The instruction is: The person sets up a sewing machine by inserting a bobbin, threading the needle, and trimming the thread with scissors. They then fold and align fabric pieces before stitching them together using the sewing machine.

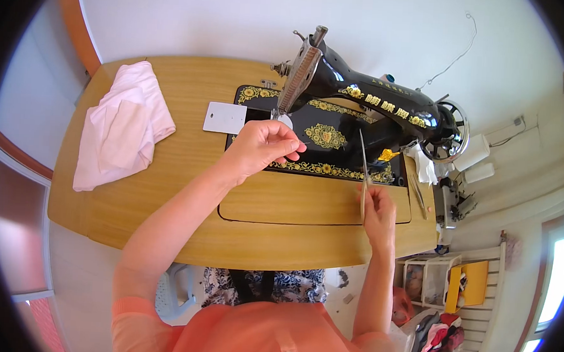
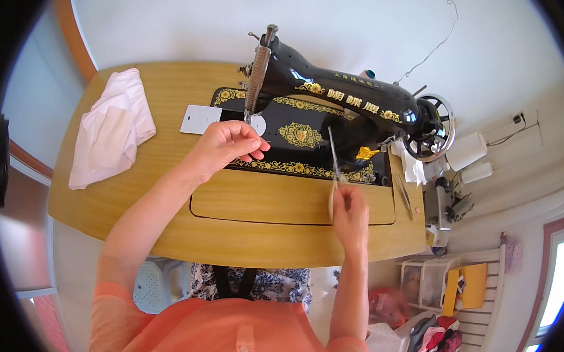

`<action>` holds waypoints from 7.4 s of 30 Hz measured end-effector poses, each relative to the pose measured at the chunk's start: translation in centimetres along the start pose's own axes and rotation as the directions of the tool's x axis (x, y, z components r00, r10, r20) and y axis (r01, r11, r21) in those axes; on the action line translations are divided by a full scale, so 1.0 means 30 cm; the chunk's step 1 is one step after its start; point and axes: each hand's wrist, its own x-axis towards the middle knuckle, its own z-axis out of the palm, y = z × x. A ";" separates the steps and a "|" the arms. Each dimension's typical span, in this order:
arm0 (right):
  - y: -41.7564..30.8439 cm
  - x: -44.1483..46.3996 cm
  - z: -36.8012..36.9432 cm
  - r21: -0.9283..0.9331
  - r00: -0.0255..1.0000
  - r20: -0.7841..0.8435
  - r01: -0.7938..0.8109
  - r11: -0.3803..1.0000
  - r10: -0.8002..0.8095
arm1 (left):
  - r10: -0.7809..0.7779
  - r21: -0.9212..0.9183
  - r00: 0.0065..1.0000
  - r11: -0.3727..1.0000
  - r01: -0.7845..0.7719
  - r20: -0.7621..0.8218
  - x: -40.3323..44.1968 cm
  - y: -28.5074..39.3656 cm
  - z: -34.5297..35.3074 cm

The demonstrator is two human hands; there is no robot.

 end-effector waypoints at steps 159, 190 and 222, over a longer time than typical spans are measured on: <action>-0.146 0.120 0.309 0.238 0.881 0.014 0.457 0.857 -0.473 | -0.077 0.036 0.996 0.996 0.076 0.050 0.027 -0.063 -0.032; -0.186 0.018 0.033 0.362 0.760 0.649 -0.306 0.880 -0.003 | 0.020 0.068 0.986 0.997 -0.031 0.166 0.033 -0.071 -0.049; -0.331 0.050 0.081 -0.247 0.696 0.701 0.031 0.969 0.156 | 0.019 0.017 0.993 1.000 -0.021 0.118 0.030 -0.075 -0.045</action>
